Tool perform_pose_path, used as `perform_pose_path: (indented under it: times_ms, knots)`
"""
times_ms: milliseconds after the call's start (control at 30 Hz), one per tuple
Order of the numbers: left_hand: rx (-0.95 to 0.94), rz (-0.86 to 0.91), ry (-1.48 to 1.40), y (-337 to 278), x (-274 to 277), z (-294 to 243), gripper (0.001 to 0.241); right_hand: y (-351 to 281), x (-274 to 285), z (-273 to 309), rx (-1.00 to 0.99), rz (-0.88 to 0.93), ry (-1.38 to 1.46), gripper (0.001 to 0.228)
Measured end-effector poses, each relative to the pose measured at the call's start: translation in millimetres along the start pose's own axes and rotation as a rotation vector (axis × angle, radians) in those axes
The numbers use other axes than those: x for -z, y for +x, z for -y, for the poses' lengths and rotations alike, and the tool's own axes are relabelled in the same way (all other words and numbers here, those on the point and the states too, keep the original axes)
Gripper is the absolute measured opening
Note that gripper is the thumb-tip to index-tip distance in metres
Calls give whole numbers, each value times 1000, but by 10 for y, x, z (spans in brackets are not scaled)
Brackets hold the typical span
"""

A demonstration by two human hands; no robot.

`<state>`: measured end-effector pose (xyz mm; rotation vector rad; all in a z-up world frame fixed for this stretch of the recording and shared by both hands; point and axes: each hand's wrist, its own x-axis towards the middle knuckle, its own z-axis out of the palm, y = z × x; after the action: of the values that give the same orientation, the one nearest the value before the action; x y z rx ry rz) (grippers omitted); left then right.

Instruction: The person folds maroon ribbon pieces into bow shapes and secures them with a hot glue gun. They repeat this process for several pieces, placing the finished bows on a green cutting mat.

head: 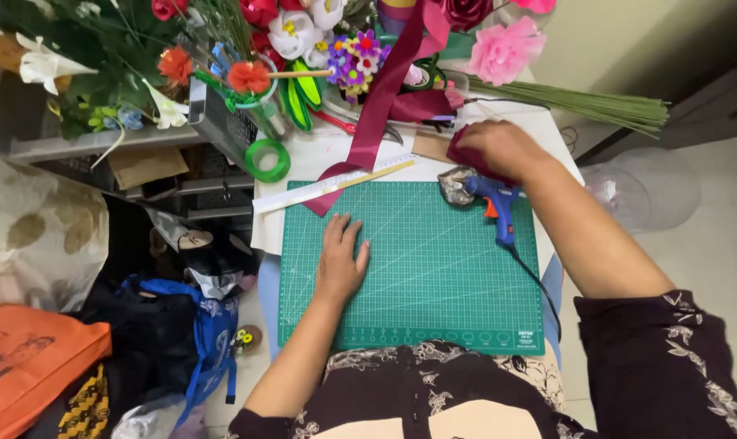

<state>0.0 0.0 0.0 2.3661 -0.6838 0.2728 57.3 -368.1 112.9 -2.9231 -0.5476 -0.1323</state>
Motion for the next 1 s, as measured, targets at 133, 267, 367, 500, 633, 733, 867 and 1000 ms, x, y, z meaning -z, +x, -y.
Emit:
perform_pose_path:
  times_ms: [133,267,367,500,633,733,867,1000]
  knots:
    - [15,15,-6,-4,21,-29,39,99,-394,-234,125,69,-265,40]
    - [-3,-7,-14,26,47,-36,39,243,-477,-261,138,106,-332,41]
    - [-8,-13,-17,7,42,-40,38,262,-480,-259,138,133,-311,37]
    - [11,-11,-23,43,37,-47,39,345,-504,-375,96,286,-212,33]
    - [26,-10,-10,6,8,-23,39,363,-650,-498,81,315,-236,29]
    - [18,-21,-8,18,0,-25,39,315,-595,-475,88,299,-324,27]
    - [30,-2,6,13,5,-29,39,185,-785,-645,40,259,-289,22]
    - [87,69,-3,22,67,-67,39,-22,-605,-510,-40,122,-330,10]
